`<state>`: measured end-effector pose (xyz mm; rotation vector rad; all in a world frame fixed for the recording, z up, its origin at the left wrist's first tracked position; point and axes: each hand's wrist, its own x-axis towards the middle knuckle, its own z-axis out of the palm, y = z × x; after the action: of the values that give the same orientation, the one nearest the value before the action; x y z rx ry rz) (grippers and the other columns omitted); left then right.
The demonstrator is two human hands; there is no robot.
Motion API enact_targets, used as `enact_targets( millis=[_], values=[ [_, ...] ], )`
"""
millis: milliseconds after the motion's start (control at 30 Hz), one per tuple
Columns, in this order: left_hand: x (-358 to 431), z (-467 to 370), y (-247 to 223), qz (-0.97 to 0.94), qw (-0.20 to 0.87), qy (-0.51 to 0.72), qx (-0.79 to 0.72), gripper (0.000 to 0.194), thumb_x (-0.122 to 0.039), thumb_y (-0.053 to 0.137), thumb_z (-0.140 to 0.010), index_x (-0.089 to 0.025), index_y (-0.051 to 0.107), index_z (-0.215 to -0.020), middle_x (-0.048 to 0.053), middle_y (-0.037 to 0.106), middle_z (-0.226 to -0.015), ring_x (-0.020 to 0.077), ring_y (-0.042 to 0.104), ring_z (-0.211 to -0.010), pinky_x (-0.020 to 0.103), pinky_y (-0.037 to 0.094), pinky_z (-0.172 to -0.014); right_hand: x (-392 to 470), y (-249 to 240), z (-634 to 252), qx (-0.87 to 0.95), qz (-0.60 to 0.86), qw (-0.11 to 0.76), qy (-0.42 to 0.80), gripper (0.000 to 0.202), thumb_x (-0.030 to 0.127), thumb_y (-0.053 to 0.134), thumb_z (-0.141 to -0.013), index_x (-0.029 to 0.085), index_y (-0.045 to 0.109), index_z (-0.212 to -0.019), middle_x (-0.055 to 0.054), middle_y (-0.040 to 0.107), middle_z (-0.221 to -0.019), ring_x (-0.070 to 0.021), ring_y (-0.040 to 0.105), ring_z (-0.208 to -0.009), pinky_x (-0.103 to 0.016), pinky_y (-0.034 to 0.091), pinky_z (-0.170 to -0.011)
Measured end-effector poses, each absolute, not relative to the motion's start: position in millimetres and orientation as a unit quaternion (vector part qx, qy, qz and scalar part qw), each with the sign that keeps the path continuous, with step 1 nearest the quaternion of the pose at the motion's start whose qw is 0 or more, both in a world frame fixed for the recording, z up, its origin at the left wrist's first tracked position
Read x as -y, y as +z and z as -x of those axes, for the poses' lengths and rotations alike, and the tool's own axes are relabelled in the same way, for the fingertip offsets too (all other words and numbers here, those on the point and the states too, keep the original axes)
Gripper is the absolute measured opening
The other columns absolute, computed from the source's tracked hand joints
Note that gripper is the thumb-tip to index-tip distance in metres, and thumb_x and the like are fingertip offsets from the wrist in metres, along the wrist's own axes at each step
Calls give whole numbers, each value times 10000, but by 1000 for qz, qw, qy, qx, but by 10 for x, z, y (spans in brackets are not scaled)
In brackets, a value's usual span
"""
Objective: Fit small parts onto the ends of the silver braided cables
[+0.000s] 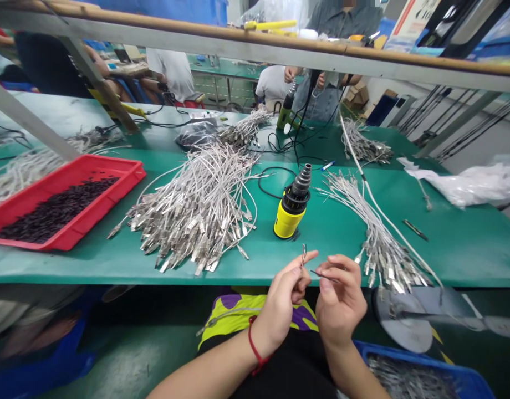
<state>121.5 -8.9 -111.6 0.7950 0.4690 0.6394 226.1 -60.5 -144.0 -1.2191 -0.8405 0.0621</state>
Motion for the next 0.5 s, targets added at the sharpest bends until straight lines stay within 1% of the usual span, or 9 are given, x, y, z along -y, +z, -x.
enact_targets(
  millis=[100,200,267,300,333,367,433,467,500],
  values=[
    [76,-1198,-1073,-419,825,298,-232,484,-388,404,-1058,-191,569,-1467,-35,361,-749,125,260,-630,276,229,-568,629,-1403,-2271,402,572,715,-5,98,241,710,-877,271,748,-962,-77,627,-1122,-293,601,-1047,-497,493,-917],
    [88,-1192,-1044,-454,802,299,-248,478,-365,408,-1060,-198,563,-1480,-32,373,-736,133,299,-650,266,279,-599,646,-1349,-2297,421,586,692,-28,131,232,695,-879,281,757,-983,-78,643,-1088,-303,602,-1074,-515,475,-960],
    [106,-1195,-1041,-467,793,294,-258,479,-357,416,-1056,-210,557,-1489,-21,428,-736,148,363,-678,264,342,-649,643,-1325,-2310,439,591,676,-24,136,231,698,-870,281,761,-980,-78,651,-1081,-305,611,-1068,-527,474,-978],
    [115,-1197,-1044,-476,787,293,-262,479,-356,427,-1051,-210,562,-1486,-3,491,-765,163,425,-721,271,383,-694,639,-1320,-2313,449,592,669,-15,134,231,700,-867,278,762,-976,-78,654,-1079,-305,616,-1062,-528,479,-975],
    [123,-1198,-1048,-487,778,295,-265,474,-356,443,-1044,-207,577,-1473,29,569,-839,187,495,-804,285,422,-759,635,-1320,-2317,456,592,664,-5,133,227,700,-866,274,761,-974,-79,656,-1080,-305,619,-1060,-525,485,-967],
    [128,-1199,-1052,-499,767,301,-268,459,-359,461,-1038,-206,603,-1446,68,631,-968,216,545,-922,300,445,-832,633,-1324,-2322,463,591,661,3,137,220,699,-867,271,759,-978,-79,655,-1083,-303,621,-1061,-521,490,-958],
    [131,-1198,-1064,-515,746,320,-274,395,-369,509,-1020,-210,663,-1348,111,623,-1242,254,552,-1119,316,452,-930,637,-1339,-2350,486,588,646,12,182,194,689,-873,279,760,-1018,-78,642,-1129,-294,620,-1063,-502,503,-933],
    [130,-1198,-1071,-516,743,326,-274,350,-375,534,-1010,-211,683,-1281,111,604,-1287,253,554,-1131,314,458,-928,643,-1346,-2379,508,586,632,9,225,177,680,-875,290,765,-1051,-78,627,-1171,-285,620,-1052,-489,512,-914],
    [127,-1200,-1079,-511,748,326,-272,306,-384,554,-1001,-211,688,-1215,105,607,-1256,239,567,-1079,307,467,-891,650,-1350,-2420,535,583,611,2,281,161,669,-879,305,770,-1098,-78,608,-1221,-276,618,-1042,-477,520,-897]
  ],
)
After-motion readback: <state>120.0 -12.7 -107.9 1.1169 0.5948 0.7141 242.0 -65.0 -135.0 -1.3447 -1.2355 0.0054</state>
